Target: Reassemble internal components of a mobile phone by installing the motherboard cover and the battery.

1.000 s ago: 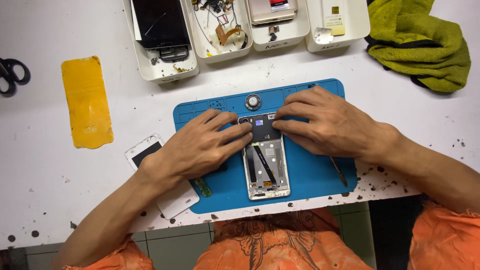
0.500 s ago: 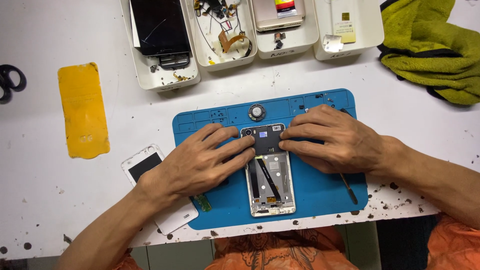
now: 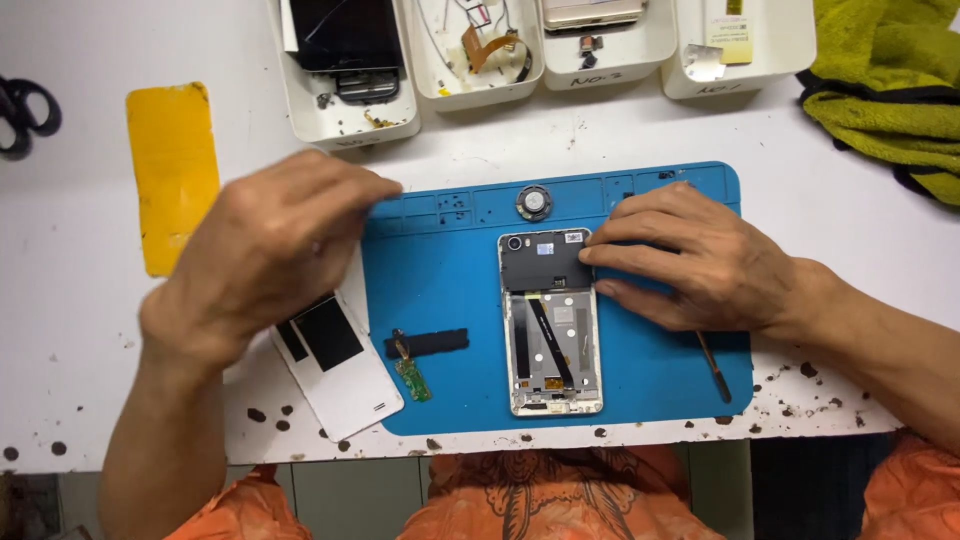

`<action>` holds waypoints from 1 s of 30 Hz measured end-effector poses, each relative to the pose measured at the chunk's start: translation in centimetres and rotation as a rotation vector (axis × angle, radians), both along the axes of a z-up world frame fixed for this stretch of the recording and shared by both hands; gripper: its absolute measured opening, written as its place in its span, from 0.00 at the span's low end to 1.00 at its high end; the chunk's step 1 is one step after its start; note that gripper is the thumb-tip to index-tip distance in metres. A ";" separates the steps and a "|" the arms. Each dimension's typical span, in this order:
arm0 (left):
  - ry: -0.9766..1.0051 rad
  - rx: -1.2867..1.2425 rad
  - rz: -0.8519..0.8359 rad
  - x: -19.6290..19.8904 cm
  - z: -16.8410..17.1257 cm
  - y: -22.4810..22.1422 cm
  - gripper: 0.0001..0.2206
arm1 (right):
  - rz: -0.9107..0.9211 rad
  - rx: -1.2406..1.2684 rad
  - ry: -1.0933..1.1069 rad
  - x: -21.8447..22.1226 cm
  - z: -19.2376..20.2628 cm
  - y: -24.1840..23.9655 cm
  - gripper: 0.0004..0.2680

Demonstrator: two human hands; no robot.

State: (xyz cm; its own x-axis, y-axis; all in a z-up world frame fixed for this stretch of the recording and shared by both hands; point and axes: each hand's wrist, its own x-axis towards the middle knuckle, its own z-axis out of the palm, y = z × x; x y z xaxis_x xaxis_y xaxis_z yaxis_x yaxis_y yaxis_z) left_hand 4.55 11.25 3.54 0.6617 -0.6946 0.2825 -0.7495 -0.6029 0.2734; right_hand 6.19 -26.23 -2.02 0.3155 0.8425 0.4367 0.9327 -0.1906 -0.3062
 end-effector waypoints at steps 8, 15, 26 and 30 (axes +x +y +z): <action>0.555 0.365 0.521 -3.0 4.2 3.4 0.24 | -0.024 -0.005 -0.003 -0.3 0.0 0.3 0.11; 0.682 0.495 0.521 -4.5 3.7 2.9 0.36 | -0.027 -0.010 -0.013 -0.1 -0.1 0.2 0.11; 0.007 0.076 -0.041 -3.1 0.2 -3.4 0.11 | 0.021 0.027 -0.061 -0.2 0.4 0.4 0.08; -0.125 0.030 -0.277 -2.6 -1.6 -6.4 0.09 | 0.037 0.006 -0.090 -0.2 0.7 0.5 0.07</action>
State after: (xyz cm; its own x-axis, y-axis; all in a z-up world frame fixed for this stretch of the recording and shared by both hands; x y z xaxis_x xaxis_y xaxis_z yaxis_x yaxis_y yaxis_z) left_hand 1.90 4.82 1.94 0.4072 -0.8529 0.3267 -0.9133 -0.3772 0.1537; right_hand 6.02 -25.73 -1.35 0.2434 0.8504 0.4665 0.9628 -0.1538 -0.2220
